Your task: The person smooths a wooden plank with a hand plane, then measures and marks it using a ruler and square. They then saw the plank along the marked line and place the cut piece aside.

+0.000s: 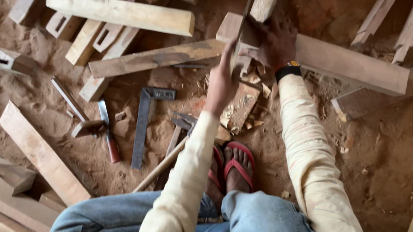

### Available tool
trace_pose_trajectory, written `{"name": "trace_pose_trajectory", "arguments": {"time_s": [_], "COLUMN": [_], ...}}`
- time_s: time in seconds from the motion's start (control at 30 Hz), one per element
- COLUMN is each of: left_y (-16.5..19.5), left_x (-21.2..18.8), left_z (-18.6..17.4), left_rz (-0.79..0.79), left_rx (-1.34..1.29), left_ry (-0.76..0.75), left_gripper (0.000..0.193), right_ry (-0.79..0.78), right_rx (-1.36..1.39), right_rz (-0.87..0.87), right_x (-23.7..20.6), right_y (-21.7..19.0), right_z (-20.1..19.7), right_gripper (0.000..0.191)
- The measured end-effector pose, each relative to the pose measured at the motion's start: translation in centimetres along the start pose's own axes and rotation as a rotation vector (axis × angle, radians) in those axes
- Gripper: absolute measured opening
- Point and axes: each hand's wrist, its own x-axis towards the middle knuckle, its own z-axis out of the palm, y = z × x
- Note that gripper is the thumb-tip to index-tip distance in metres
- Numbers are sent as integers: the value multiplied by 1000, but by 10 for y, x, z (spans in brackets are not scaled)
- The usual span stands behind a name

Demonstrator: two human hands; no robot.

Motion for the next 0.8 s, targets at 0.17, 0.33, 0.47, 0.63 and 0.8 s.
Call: {"name": "trace_pose_trajectory", "arguments": {"time_s": [0.17, 0.33, 0.47, 0.63, 0.8], "left_y": [50, 139, 152, 88, 11], "left_x": [-91, -283, -323, -189, -4], "left_z": [-44, -134, -155, -97, -9], "left_rz": [-102, -467, -364, -434, 14], "left_rx": [11, 69, 112, 58, 9], "left_ry": [-44, -69, -69, -121, -20], "left_gripper": [73, 60, 63, 62, 69], "right_ry": [-81, -127, -158, -110, -197], "right_rx": [-31, -35, 20, -8, 115], "right_rz": [52, 65, 101, 50, 147], "right_x": [7, 9, 8, 9, 4], "right_y": [2, 14, 16, 11, 2], "right_z": [9, 26, 30, 15, -2], "right_gripper": [114, 108, 112, 106, 104]}}
